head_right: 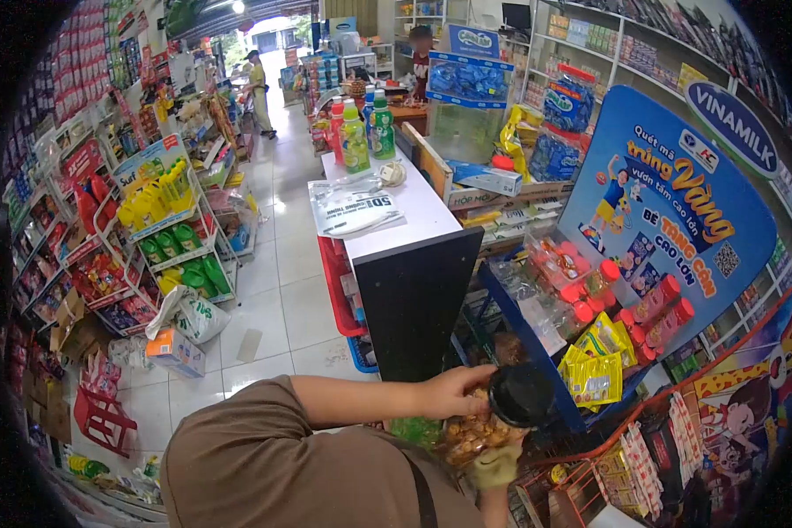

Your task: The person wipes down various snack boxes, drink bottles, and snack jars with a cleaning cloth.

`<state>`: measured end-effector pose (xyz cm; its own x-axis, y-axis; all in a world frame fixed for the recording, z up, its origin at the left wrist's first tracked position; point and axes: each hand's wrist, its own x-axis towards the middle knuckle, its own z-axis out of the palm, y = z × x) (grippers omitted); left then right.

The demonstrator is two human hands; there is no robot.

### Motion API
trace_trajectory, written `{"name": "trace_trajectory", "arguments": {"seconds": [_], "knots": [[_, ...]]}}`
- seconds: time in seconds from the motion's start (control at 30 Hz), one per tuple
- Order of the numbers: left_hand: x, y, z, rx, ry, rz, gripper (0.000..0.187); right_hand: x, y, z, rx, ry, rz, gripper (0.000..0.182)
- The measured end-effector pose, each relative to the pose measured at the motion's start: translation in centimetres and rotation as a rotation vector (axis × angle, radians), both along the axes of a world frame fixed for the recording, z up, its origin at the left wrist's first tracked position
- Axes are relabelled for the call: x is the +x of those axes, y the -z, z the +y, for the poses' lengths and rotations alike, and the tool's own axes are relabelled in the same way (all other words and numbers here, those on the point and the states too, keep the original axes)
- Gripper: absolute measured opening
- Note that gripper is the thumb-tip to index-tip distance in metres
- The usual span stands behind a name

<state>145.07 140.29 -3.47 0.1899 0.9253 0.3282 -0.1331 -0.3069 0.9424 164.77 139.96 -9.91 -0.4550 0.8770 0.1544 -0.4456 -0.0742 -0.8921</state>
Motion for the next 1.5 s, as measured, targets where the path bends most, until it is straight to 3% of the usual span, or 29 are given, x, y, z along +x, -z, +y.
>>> {"name": "trace_trajectory", "arguments": {"seconds": [0.03,0.07,0.1,0.17,0.23,0.3,0.37,0.4,0.47,0.5,0.6,0.7,0.73,0.83,0.87,0.93,0.97,1.1,1.2,1.27,1.3,1.33,1.37,1.4,1.5], "knots": [[0.2,0.0,0.4,-0.05,0.065,-0.003,0.042,0.6,3.1,1.6,0.032,0.025,0.009,0.058],[0.3,-0.1,0.8,-0.098,0.13,-0.007,0.039,0.2,1.9,1.8,0.102,0.046,0.079,0.061],[-0.2,-1.8,-0.1,-0.249,0.18,-0.128,0.055,-0.2,0.6,2.1,0.173,0.064,0.15,0.065],[0.3,-2.3,-0.1,-0.213,0.189,-0.249,0.031,-3.0,-6.9,1.6,0.256,0.318,0.198,0.071],[0.7,0.4,1.1,-0.309,0.227,-0.255,0.03,-2.1,-9.3,2.7,0.51,0.374,0.038,0.062],[1.5,2.3,1.7,-0.401,0.296,-0.377,0.028,-2.2,-11.0,3.5,0.331,0.341,0.079,0.053],[2.1,2.7,1.9,-0.486,0.391,-0.608,0.027,-0.8,-7.0,6.5,0.553,0.368,-0.305,0.051],[1.7,3.4,1.8,-0.477,0.299,-0.513,0.027,-0.9,-6.4,6.3,0.423,0.295,-0.235,0.045],[1.7,3.7,1.1,-0.696,0.02,-0.532,0.033,-0.9,-2.9,5.5,-0.031,0.151,0.0,0.051],[1.6,3.9,0.7,-0.794,-0.126,-0.539,0.037,-1.0,-1.9,4.7,-0.106,0.112,-0.007,0.054],[0.8,5.4,-2.1,-0.886,-0.054,-0.523,0.05,0.1,-0.9,0.9,-0.054,0.049,-0.229,0.064],[3.1,4.8,-3.9,-0.403,0.076,0.112,0.089,1.3,0.1,0.0,-0.123,0.121,-0.162,0.066],[3.6,5.0,-3.7,-0.301,0.047,0.189,0.098,2.0,0.9,-0.2,-0.021,0.189,-0.39,0.072],[3.2,3.5,-2.7,-0.321,0.091,0.111,0.103,2.5,0.6,0.6,0.401,0.352,-0.655,0.074],[3.3,4.3,-2.0,-0.299,0.147,-0.011,0.107,2.4,0.0,0.9,0.448,0.362,-0.588,0.075],[2.8,2.6,-1.3,-0.221,0.215,0.031,0.108,2.0,-2.0,1.5,0.544,0.378,-0.457,0.077],[2.2,1.3,-1.0,-0.185,0.246,0.052,0.108,1.7,-3.4,1.9,0.562,0.373,-0.303,0.072],[1.0,-0.8,-0.4,-0.297,0.623,0.045,0.104,4.5,-7.0,4.7,0.535,0.675,-0.278,0.06],[1.2,-1.7,-0.5,-0.01,0.482,0.11,0.1,3.0,-9.8,3.3,0.53,0.569,-0.094,0.058],[0.8,-3.7,-1.0,0.018,0.385,0.055,0.1,2.5,-9.0,2.3,0.322,0.313,0.131,0.065],[0.6,-4.3,-0.9,0.037,0.322,0.008,0.101,1.5,-8.2,1.7,0.288,0.245,0.082,0.071],[0.4,-4.7,-0.9,0.055,0.257,-0.042,0.101,0.6,-7.4,0.2,0.32,0.387,-0.149,0.074],[0.2,-5.1,-0.9,0.072,0.191,-0.091,0.102,-0.3,-5.8,-0.3,0.361,0.415,0.013,0.071],[0.1,-5.5,-1.2,0.069,0.137,-0.15,0.1,-1.2,-5.7,-1.2,0.326,0.4,-0.073,0.068],[0.9,-4.7,-1.0,0.056,0.192,-0.448,0.094,1.3,-0.7,-1.4,1.087,0.732,-1.154,0.059]]}}
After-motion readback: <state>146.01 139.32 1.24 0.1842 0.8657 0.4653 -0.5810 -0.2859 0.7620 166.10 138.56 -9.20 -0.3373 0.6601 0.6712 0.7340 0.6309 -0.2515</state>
